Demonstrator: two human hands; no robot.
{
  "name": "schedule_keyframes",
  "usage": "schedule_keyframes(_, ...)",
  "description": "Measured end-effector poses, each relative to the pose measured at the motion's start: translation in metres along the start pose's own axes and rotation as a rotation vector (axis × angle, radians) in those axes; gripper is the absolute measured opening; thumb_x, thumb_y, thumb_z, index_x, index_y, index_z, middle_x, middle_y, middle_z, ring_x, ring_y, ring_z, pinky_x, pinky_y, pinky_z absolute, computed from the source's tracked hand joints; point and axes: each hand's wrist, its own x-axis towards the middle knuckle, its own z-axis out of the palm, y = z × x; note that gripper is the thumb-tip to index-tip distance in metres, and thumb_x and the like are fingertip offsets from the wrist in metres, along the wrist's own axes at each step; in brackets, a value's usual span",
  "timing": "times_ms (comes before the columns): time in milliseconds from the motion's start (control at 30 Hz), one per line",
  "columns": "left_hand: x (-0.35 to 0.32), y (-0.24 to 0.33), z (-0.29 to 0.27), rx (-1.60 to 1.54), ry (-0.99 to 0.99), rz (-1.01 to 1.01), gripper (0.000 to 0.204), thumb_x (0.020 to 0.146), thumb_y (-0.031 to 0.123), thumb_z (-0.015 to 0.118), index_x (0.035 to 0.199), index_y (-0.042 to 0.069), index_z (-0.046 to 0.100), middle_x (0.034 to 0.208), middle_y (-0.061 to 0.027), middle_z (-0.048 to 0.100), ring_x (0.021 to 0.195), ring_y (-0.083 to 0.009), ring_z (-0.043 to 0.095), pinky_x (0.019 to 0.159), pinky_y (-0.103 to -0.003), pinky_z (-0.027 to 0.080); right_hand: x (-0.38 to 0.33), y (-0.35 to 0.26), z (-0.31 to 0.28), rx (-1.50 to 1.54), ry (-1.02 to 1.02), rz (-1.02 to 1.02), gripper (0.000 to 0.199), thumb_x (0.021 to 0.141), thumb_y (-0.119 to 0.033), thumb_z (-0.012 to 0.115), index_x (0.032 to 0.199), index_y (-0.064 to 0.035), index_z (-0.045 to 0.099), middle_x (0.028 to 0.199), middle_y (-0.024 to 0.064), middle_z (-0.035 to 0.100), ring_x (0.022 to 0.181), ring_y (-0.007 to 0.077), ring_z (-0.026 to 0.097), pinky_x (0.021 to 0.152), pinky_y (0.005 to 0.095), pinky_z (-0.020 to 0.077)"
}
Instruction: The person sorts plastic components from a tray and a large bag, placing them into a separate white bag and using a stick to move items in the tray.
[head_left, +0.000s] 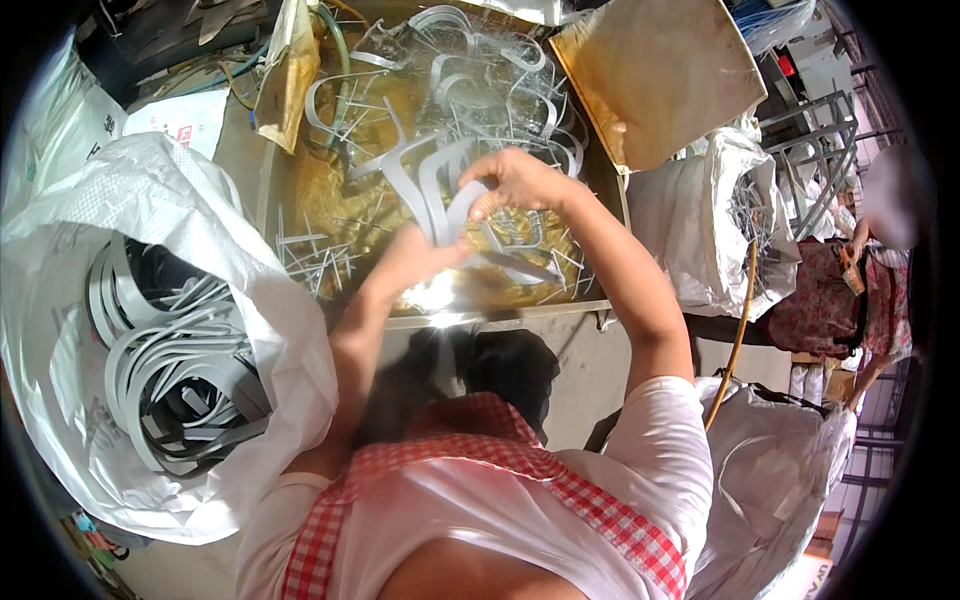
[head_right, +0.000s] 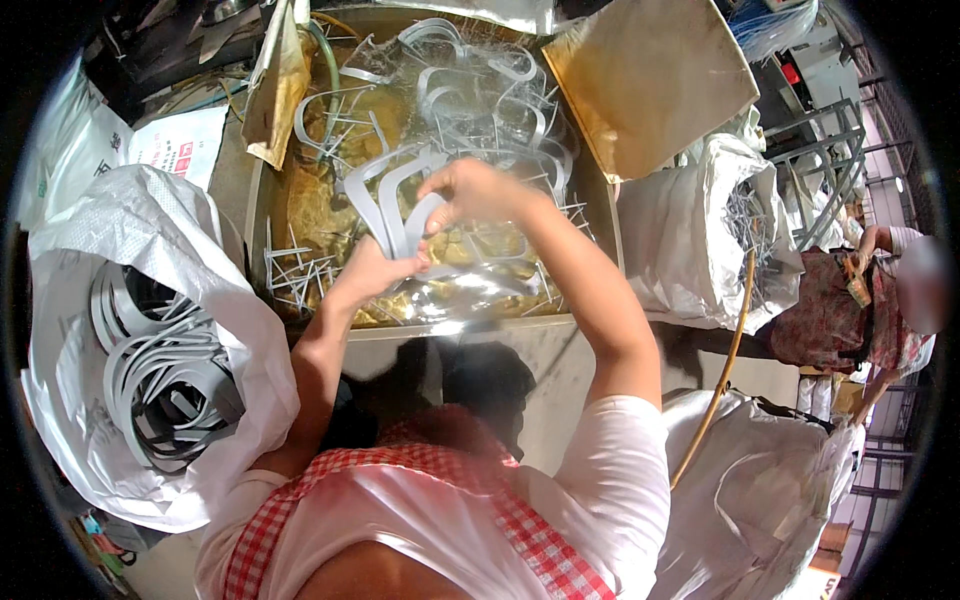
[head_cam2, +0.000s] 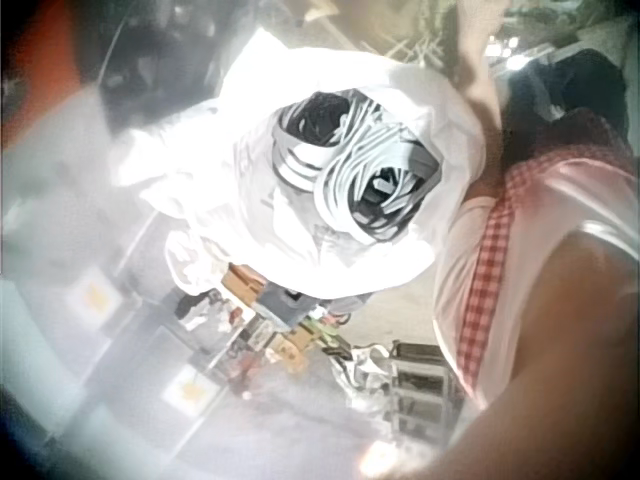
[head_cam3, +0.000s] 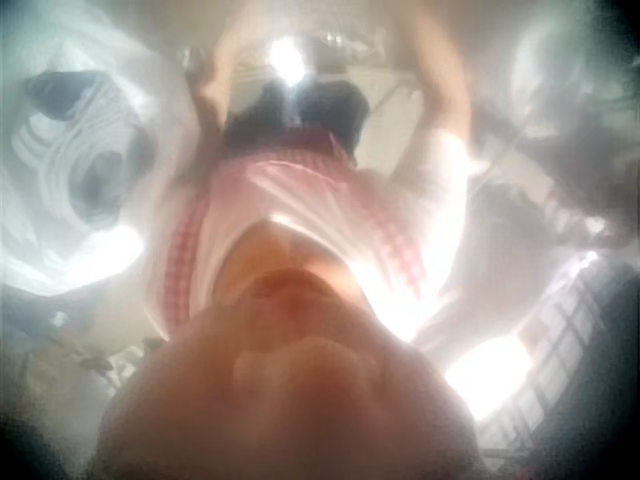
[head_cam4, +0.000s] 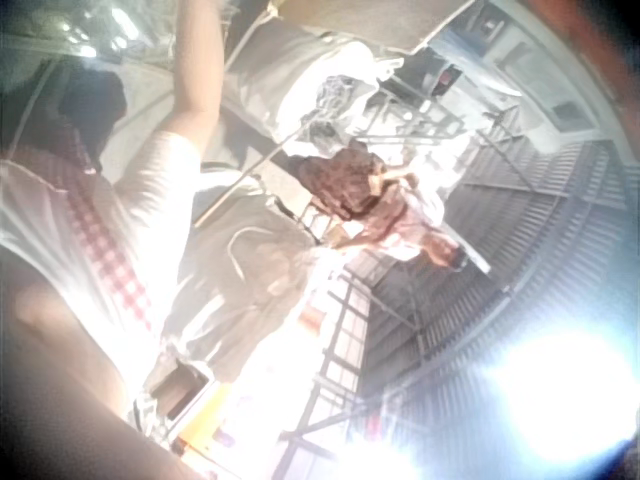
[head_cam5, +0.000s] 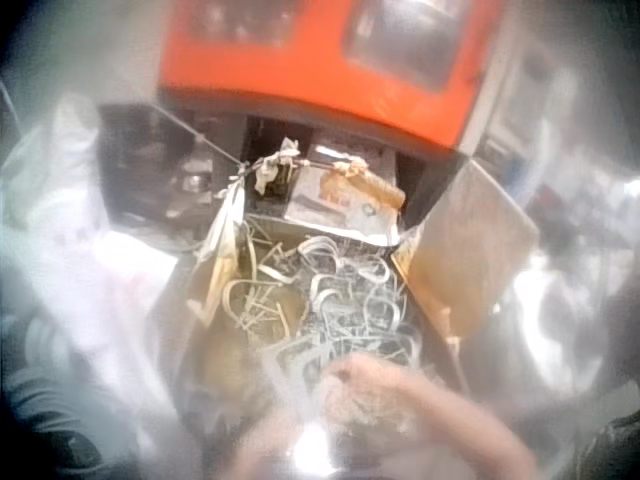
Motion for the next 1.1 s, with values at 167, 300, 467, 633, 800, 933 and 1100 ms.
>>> schedule_keyframes(167, -0.002, 0.014, -0.005, -0.617, 0.046, -0.106, 0.038, 0.076, 0.006, 0.053, 0.111, -0.008, 0.047, 0.097, -0.0227, 0.059, 0.09, -0.0308, 0.06, 0.08, -0.041, 0.05, 0.007, 0.051, 0.012, 0.038, 0.63, -0.192, 0.043, 0.068, -0.021, 0.073, 0.105, -0.0037, 0.06, 0.099, 0.0124, 0.062, 0.091, 0.0238, 0.058, 0.079, 0.0345, 0.0452)
schedule_keyframes(300, 0.01, 0.019, -0.018, -0.808, 0.248, -0.123, 0.04, 0.083, 0.024, 0.049, 0.107, -0.007, 0.048, 0.097, -0.0232, 0.059, 0.09, -0.0346, 0.059, 0.082, -0.044, 0.048, -0.028, 0.169, 0.026, 0.205, 0.837, 0.307, 0.047, 0.076, -0.02, 0.068, 0.118, -0.0077, 0.051, 0.1, 0.0077, 0.06, 0.09, 0.0149, 0.055, 0.081, 0.0289, 0.0454)
schedule_keyframes(467, 0.011, 0.016, -0.029, -0.812, 0.403, -0.108, 0.053, 0.083, 0.046, 0.051, 0.099, -0.004, 0.051, 0.095, -0.0212, 0.059, 0.093, -0.0324, 0.057, 0.085, -0.043, 0.046, -0.048, 0.179, 0.129, -0.511, 0.231, 0.377, 0.062, 0.067, -0.039, 0.069, 0.119, -0.0104, 0.051, 0.102, 0.0161, 0.06, 0.094, 0.0307, 0.057, 0.088, 0.0425, 0.0427)
schedule_keyframes(633, 0.013, -0.039, -0.039, -0.679, 0.381, 0.186, 0.049, 0.087, 0.017, 0.042, 0.132, -0.001, 0.031, 0.122, -0.0153, 0.046, 0.099, -0.0236, 0.052, 0.087, -0.037, 0.042, -0.053, 0.227, 0.214, -0.718, 0.034, 0.685, 0.038, 0.079, -0.022, 0.049, 0.114, -0.0077, 0.052, 0.104, 0.0165, 0.058, 0.091, 0.0284, 0.06, 0.085, 0.0416, 0.0435)
schedule_keyframes(800, -0.002, 0.003, -0.023, -0.905, 0.426, 0.197, 0.032, 0.082, 0.009, 0.052, 0.112, 0.003, 0.046, 0.083, -0.0067, 0.052, 0.076, -0.0185, 0.051, 0.071, -0.035, 0.044, -0.029, 0.17, 0.152, -0.096, 0.237, 0.667, 0.046, 0.076, -0.032, 0.06, 0.115, -0.0083, 0.052, 0.093, 0.0195, 0.061, 0.089, 0.0312, 0.06, 0.075, 0.0425, 0.0467)
schedule_keyframes(933, 0.013, -0.008, 0.006, -0.526, 0.36, 0.081, 0.022, 0.08, 0.003, 0.055, 0.1, 0.004, 0.047, 0.076, -0.0056, 0.052, 0.07, -0.015, 0.051, 0.064, -0.029, 0.044, -0.05, 0.168, 0.112, 0.576, 0.947, 0.575, 0.043, 0.071, -0.025, 0.066, 0.103, 0.001, 0.053, 0.09, 0.0171, 0.061, 0.082, 0.0221, 0.058, 0.072, 0.033, 0.0464)
schedule_keyframes(1100, 0.016, -0.015, 0.017, -0.281, 0.281, 0.103, 0.032, 0.074, -0.004, 0.058, 0.104, 0.001, 0.047, 0.083, -0.0052, 0.053, 0.074, -0.0135, 0.052, 0.067, -0.026, 0.045, -0.014, 0.044, 0.049, 1.345, 1.137, 0.376, 0.043, 0.079, -0.023, 0.063, 0.109, 0.0012, 0.046, 0.086, 0.0104, 0.057, 0.075, 0.0164, 0.053, 0.065, 0.0306, 0.0451)
